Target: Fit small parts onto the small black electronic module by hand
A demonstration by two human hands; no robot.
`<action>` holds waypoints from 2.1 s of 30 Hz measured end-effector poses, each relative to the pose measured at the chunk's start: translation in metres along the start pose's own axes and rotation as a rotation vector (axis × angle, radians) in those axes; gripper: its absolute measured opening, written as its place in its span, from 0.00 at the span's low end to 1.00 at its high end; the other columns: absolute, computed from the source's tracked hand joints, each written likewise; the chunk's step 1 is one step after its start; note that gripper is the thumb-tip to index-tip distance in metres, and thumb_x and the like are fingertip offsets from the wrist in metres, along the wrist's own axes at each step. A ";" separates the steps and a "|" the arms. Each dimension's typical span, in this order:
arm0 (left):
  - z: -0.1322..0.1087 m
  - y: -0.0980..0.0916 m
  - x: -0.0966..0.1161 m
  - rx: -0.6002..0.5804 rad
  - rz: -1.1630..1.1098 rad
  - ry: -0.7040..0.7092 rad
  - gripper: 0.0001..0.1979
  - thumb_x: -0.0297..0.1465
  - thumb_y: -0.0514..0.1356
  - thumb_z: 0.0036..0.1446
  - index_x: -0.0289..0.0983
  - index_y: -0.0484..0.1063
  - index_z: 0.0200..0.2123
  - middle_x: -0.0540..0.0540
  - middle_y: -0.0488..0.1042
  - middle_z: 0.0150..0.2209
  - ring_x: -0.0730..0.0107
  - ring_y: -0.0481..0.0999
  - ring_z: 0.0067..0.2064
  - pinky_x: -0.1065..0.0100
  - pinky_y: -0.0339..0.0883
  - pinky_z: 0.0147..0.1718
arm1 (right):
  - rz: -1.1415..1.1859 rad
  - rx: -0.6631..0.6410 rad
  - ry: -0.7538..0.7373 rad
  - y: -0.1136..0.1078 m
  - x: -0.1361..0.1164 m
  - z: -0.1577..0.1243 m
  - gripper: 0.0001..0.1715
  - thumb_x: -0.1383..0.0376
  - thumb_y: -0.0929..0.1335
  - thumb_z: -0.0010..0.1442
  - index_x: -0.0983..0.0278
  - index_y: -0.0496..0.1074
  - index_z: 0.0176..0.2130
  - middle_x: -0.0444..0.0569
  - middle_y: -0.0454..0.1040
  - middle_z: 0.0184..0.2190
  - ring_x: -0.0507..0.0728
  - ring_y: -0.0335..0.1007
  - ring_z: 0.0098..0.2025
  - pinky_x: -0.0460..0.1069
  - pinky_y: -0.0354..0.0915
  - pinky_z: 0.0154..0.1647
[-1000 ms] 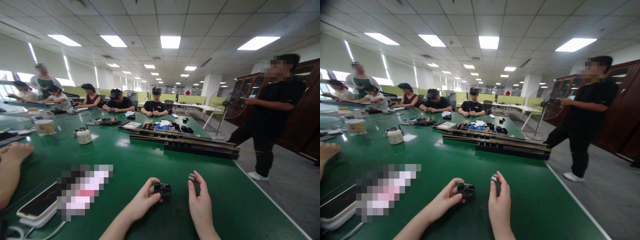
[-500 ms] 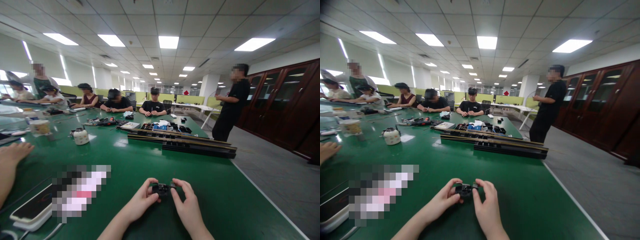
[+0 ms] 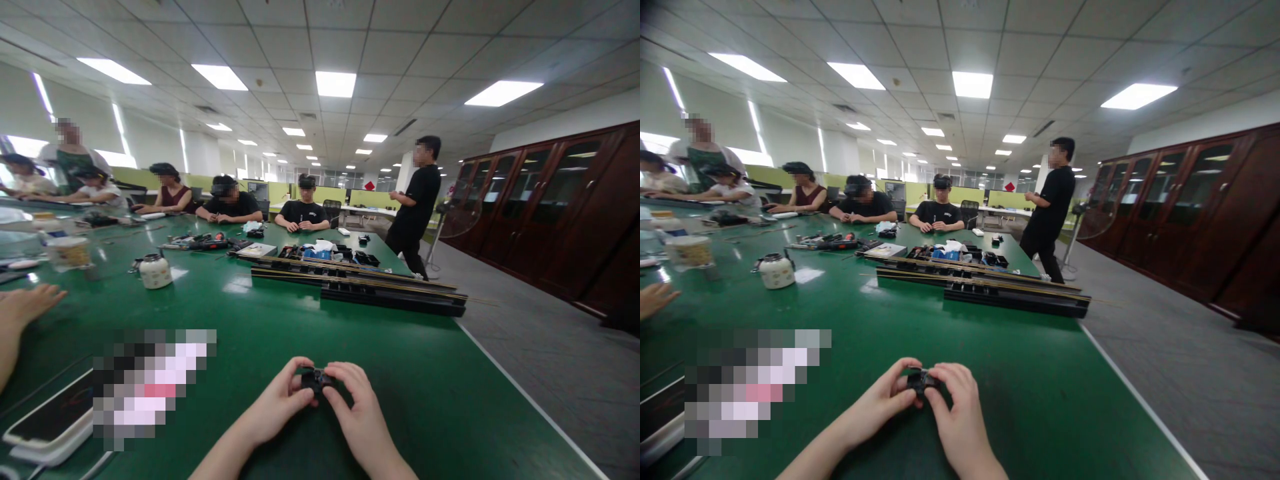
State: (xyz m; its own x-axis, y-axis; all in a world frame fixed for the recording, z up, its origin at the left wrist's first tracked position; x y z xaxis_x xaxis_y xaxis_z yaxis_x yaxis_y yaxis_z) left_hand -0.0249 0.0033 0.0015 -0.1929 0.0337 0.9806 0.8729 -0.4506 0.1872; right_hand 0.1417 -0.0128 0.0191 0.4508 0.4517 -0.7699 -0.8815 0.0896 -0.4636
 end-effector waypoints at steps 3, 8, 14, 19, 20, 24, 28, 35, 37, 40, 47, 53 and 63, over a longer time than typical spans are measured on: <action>0.001 0.000 -0.003 0.001 -0.011 -0.005 0.18 0.35 0.60 0.48 0.40 0.59 0.42 0.50 0.72 0.32 0.69 0.71 0.35 0.63 0.58 0.40 | -0.065 -0.081 0.017 -0.001 0.000 0.000 0.09 0.64 0.67 0.52 0.56 0.74 0.36 0.49 0.73 0.42 0.61 0.64 0.48 0.59 0.59 0.51; 0.001 0.000 -0.004 0.011 0.000 -0.011 0.18 0.35 0.60 0.49 0.39 0.58 0.42 0.49 0.72 0.30 0.69 0.71 0.34 0.63 0.58 0.39 | -0.068 -0.114 0.050 -0.001 -0.001 0.000 0.11 0.64 0.66 0.53 0.55 0.73 0.38 0.49 0.72 0.42 0.61 0.65 0.48 0.59 0.60 0.50; 0.001 -0.001 -0.004 0.027 0.004 0.001 0.17 0.35 0.58 0.51 0.39 0.58 0.42 0.49 0.72 0.31 0.68 0.72 0.35 0.63 0.59 0.40 | -0.041 -0.091 0.059 0.001 0.002 -0.004 0.20 0.66 0.66 0.52 0.56 0.69 0.46 0.49 0.70 0.47 0.60 0.63 0.51 0.57 0.58 0.53; 0.000 0.000 -0.001 0.065 0.056 -0.018 0.16 0.38 0.57 0.51 0.39 0.59 0.42 0.49 0.73 0.30 0.68 0.73 0.35 0.64 0.59 0.40 | 0.007 -0.053 0.109 0.002 0.009 -0.006 0.23 0.66 0.65 0.52 0.59 0.65 0.50 0.50 0.70 0.47 0.60 0.64 0.51 0.56 0.59 0.53; 0.000 0.000 0.000 0.073 0.067 -0.024 0.16 0.39 0.57 0.51 0.39 0.60 0.42 0.49 0.73 0.29 0.68 0.73 0.35 0.65 0.59 0.39 | 0.018 -0.057 0.118 0.002 0.010 -0.006 0.22 0.65 0.65 0.53 0.59 0.65 0.50 0.50 0.70 0.47 0.59 0.65 0.50 0.55 0.60 0.53; 0.000 0.000 0.002 0.107 0.082 -0.031 0.18 0.41 0.56 0.50 0.39 0.61 0.42 0.50 0.73 0.28 0.67 0.73 0.35 0.66 0.60 0.37 | 0.067 -0.051 0.127 0.002 0.011 -0.005 0.20 0.64 0.63 0.55 0.59 0.65 0.49 0.49 0.71 0.45 0.58 0.67 0.48 0.54 0.61 0.51; 0.001 0.001 0.004 0.115 0.055 -0.030 0.20 0.41 0.60 0.47 0.38 0.61 0.42 0.50 0.73 0.30 0.68 0.72 0.34 0.66 0.60 0.36 | 0.095 -0.031 0.132 0.001 0.009 -0.004 0.18 0.63 0.63 0.56 0.59 0.66 0.47 0.49 0.72 0.44 0.58 0.67 0.47 0.53 0.62 0.50; 0.001 0.003 0.006 0.101 -0.006 -0.021 0.18 0.37 0.61 0.47 0.38 0.62 0.40 0.48 0.73 0.32 0.68 0.72 0.35 0.66 0.60 0.36 | 0.120 0.005 0.107 0.003 0.009 -0.004 0.17 0.64 0.64 0.55 0.60 0.66 0.46 0.50 0.72 0.44 0.58 0.67 0.48 0.53 0.62 0.51; 0.000 0.004 0.007 0.090 -0.014 -0.015 0.17 0.36 0.61 0.47 0.38 0.62 0.40 0.49 0.74 0.32 0.69 0.72 0.35 0.67 0.60 0.36 | 0.128 0.017 0.105 0.003 0.009 -0.004 0.18 0.63 0.64 0.55 0.60 0.66 0.46 0.51 0.72 0.44 0.58 0.67 0.47 0.53 0.62 0.51; 0.000 0.004 0.008 0.086 -0.021 0.000 0.17 0.36 0.61 0.48 0.39 0.61 0.39 0.49 0.74 0.32 0.70 0.72 0.35 0.68 0.60 0.35 | 0.138 0.028 0.106 0.002 0.008 -0.004 0.18 0.62 0.65 0.54 0.61 0.67 0.46 0.51 0.72 0.44 0.58 0.68 0.47 0.53 0.63 0.50; 0.001 0.004 0.007 0.091 -0.037 -0.001 0.17 0.36 0.62 0.47 0.38 0.62 0.39 0.49 0.73 0.33 0.71 0.72 0.35 0.68 0.60 0.36 | 0.144 0.022 0.137 0.002 0.007 -0.004 0.17 0.60 0.64 0.56 0.61 0.66 0.46 0.50 0.73 0.42 0.57 0.69 0.46 0.52 0.63 0.49; 0.001 0.003 0.005 0.081 -0.016 -0.014 0.19 0.36 0.62 0.46 0.37 0.62 0.41 0.48 0.74 0.33 0.69 0.72 0.35 0.67 0.60 0.37 | 0.152 0.036 0.131 0.002 0.007 -0.003 0.17 0.59 0.63 0.56 0.61 0.66 0.45 0.50 0.73 0.41 0.57 0.69 0.45 0.51 0.63 0.49; 0.000 0.003 0.004 0.095 0.026 -0.030 0.18 0.38 0.62 0.46 0.37 0.63 0.39 0.49 0.73 0.30 0.68 0.72 0.34 0.66 0.60 0.36 | 0.156 0.054 0.131 0.001 0.008 -0.003 0.16 0.60 0.64 0.56 0.61 0.67 0.44 0.50 0.74 0.40 0.57 0.70 0.44 0.51 0.65 0.47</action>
State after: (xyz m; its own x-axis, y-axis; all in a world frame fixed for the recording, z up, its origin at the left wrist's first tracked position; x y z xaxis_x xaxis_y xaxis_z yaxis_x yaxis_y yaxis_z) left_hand -0.0228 0.0024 0.0065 -0.1573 0.0500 0.9863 0.9164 -0.3649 0.1646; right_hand 0.1447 -0.0119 0.0105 0.3195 0.3453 -0.8824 -0.9467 0.0763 -0.3129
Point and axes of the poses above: each hand's wrist, its own z-axis towards the middle knuckle, its own y-axis out of the palm, x = y × z, the point moved 1 cm from there along z, towards the middle knuckle
